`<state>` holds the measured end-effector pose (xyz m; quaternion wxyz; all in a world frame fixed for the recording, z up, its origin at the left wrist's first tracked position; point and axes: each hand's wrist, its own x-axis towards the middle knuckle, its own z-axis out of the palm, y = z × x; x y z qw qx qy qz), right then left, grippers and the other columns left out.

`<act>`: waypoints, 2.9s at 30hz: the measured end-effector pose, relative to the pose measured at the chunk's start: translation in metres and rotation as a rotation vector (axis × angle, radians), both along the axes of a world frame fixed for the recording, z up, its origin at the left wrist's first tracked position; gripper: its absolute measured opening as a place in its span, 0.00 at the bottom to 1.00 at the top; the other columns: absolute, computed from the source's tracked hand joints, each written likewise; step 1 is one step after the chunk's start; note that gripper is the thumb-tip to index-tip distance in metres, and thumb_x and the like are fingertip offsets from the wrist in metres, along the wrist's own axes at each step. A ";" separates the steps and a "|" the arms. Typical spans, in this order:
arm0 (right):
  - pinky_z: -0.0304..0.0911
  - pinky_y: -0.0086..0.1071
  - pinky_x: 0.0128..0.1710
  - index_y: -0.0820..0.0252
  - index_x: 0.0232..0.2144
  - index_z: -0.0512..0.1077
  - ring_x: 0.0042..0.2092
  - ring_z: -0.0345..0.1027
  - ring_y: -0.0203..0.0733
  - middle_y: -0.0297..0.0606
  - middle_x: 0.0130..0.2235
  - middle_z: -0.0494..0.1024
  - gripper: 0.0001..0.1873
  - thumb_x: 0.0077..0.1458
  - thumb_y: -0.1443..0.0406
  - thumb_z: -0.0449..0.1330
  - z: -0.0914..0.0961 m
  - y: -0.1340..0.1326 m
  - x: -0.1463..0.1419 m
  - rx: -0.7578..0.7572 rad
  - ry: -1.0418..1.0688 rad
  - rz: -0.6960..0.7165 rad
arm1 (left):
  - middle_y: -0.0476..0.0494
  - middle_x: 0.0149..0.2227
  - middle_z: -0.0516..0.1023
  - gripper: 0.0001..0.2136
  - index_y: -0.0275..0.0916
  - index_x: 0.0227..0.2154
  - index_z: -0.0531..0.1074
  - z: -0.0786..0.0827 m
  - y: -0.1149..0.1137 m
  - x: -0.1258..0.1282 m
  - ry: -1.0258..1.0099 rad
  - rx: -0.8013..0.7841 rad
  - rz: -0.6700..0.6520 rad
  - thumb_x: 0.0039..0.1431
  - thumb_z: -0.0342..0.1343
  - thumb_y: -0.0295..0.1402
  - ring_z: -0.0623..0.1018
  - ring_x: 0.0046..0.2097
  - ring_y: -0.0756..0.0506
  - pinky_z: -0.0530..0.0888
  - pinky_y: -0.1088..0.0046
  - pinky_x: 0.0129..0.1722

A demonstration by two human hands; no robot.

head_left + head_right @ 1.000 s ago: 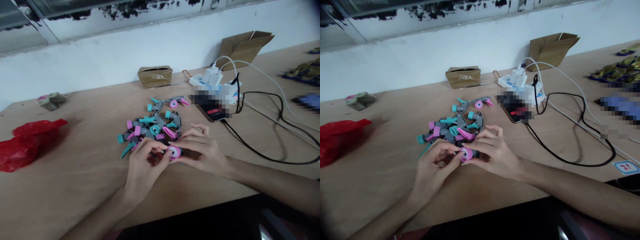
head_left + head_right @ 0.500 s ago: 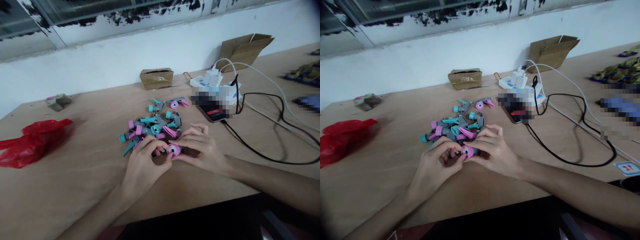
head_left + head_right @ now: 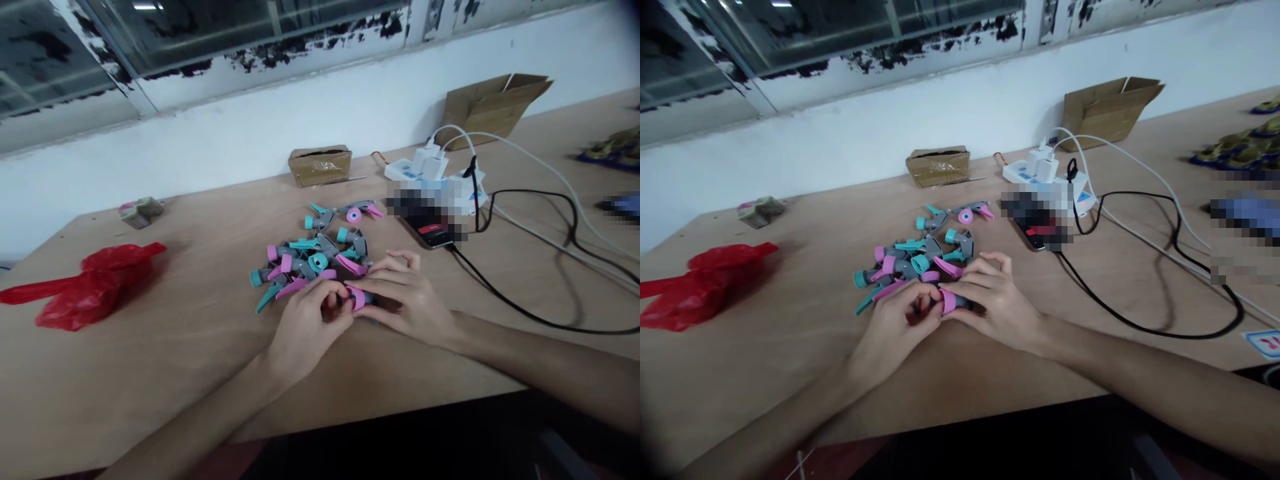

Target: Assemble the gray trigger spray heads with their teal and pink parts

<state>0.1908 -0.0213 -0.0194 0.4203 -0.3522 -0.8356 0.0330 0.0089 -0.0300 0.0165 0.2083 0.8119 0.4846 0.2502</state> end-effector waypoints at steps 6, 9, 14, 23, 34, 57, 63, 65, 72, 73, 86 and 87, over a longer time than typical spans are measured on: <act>0.46 0.41 0.49 0.53 0.44 0.70 0.40 0.66 0.37 0.32 0.33 0.77 0.15 0.52 0.59 0.59 0.011 0.002 0.001 0.022 -0.030 -0.059 | 0.52 0.25 0.67 0.07 0.39 0.41 0.66 -0.013 -0.017 0.001 -0.102 0.012 0.050 0.60 0.47 0.32 0.67 0.26 0.52 0.66 0.77 0.26; 0.44 0.43 0.52 0.55 0.40 0.72 0.40 0.67 0.38 0.32 0.34 0.77 0.14 0.52 0.56 0.58 0.021 0.007 0.008 0.031 -0.086 -0.167 | 0.54 0.23 0.64 0.10 0.39 0.44 0.65 -0.018 -0.023 -0.001 -0.132 0.111 -0.027 0.59 0.48 0.31 0.66 0.23 0.53 0.65 0.79 0.24; 0.42 0.46 0.50 0.55 0.35 0.73 0.41 0.68 0.44 0.35 0.36 0.78 0.14 0.53 0.54 0.56 0.017 0.023 0.037 -0.042 -0.269 -0.386 | 0.53 0.23 0.69 0.04 0.36 0.35 0.67 -0.026 -0.023 0.001 -0.067 0.328 -0.352 0.58 0.49 0.27 0.67 0.22 0.55 0.66 0.80 0.22; 0.46 0.42 0.42 0.51 0.43 0.71 0.45 0.65 0.51 0.39 0.45 0.75 0.21 0.52 0.48 0.52 0.038 0.073 0.035 -0.210 -0.553 -0.360 | 0.53 0.23 0.71 0.07 0.37 0.27 0.69 -0.034 -0.011 0.024 0.165 0.641 -0.565 0.57 0.47 0.26 0.71 0.23 0.52 0.68 0.77 0.22; 0.46 0.41 0.41 0.61 0.29 0.75 0.45 0.63 0.52 0.47 0.40 0.75 0.13 0.48 0.57 0.58 0.026 0.114 -0.022 -0.327 -0.557 -0.384 | 0.54 0.22 0.71 0.06 0.37 0.27 0.68 -0.037 -0.009 0.019 0.113 0.621 -0.527 0.55 0.47 0.25 0.71 0.23 0.53 0.67 0.78 0.22; 0.51 0.35 0.41 0.55 0.33 0.73 0.35 0.65 0.37 0.31 0.31 0.76 0.18 0.39 0.54 0.66 0.025 0.027 0.011 -0.500 -0.093 0.306 | 0.44 0.36 0.68 0.07 0.38 0.35 0.68 -0.020 0.004 -0.011 -0.127 0.370 -0.087 0.51 0.54 0.27 0.71 0.38 0.47 0.71 0.68 0.36; 0.51 0.38 0.42 0.56 0.32 0.73 0.36 0.65 0.37 0.32 0.30 0.75 0.14 0.42 0.56 0.65 0.012 0.017 0.007 -0.331 -0.105 0.266 | 0.48 0.34 0.68 0.05 0.39 0.29 0.67 -0.018 0.005 -0.011 -0.090 0.270 -0.184 0.50 0.56 0.24 0.71 0.38 0.48 0.70 0.70 0.38; 0.51 0.38 0.43 0.56 0.32 0.73 0.35 0.65 0.37 0.32 0.29 0.75 0.15 0.43 0.55 0.65 0.009 0.014 0.004 -0.282 -0.086 0.256 | 0.49 0.34 0.68 0.04 0.39 0.29 0.68 -0.015 0.008 -0.014 -0.057 0.225 -0.241 0.51 0.57 0.26 0.71 0.37 0.49 0.69 0.71 0.37; 0.51 0.38 0.41 0.56 0.32 0.74 0.34 0.65 0.36 0.31 0.28 0.75 0.13 0.45 0.56 0.63 0.001 0.007 0.001 -0.182 -0.080 0.256 | 0.50 0.32 0.70 0.04 0.38 0.26 0.68 -0.012 0.016 -0.019 0.011 0.175 -0.320 0.50 0.59 0.25 0.71 0.36 0.49 0.68 0.72 0.37; 0.51 0.38 0.41 0.57 0.32 0.74 0.34 0.65 0.36 0.31 0.28 0.75 0.14 0.45 0.56 0.64 0.000 0.007 0.001 -0.173 -0.062 0.244 | 0.50 0.32 0.70 0.05 0.38 0.26 0.68 -0.013 0.016 -0.018 -0.001 0.174 -0.316 0.49 0.59 0.24 0.71 0.36 0.49 0.68 0.73 0.36; 0.52 0.38 0.41 0.55 0.34 0.73 0.35 0.66 0.35 0.30 0.30 0.76 0.12 0.47 0.58 0.63 0.001 0.005 0.002 -0.143 0.013 0.161 | 0.50 0.29 0.71 0.01 0.39 0.25 0.69 -0.012 0.011 -0.013 0.109 0.418 -0.248 0.49 0.56 0.27 0.71 0.32 0.50 0.66 0.70 0.35; 0.52 0.38 0.41 0.55 0.34 0.73 0.35 0.66 0.36 0.30 0.29 0.76 0.12 0.47 0.58 0.63 0.001 0.005 0.002 -0.142 0.014 0.153 | 0.50 0.29 0.71 0.01 0.39 0.25 0.69 -0.012 0.011 -0.014 0.114 0.429 -0.248 0.49 0.55 0.27 0.71 0.32 0.49 0.66 0.70 0.35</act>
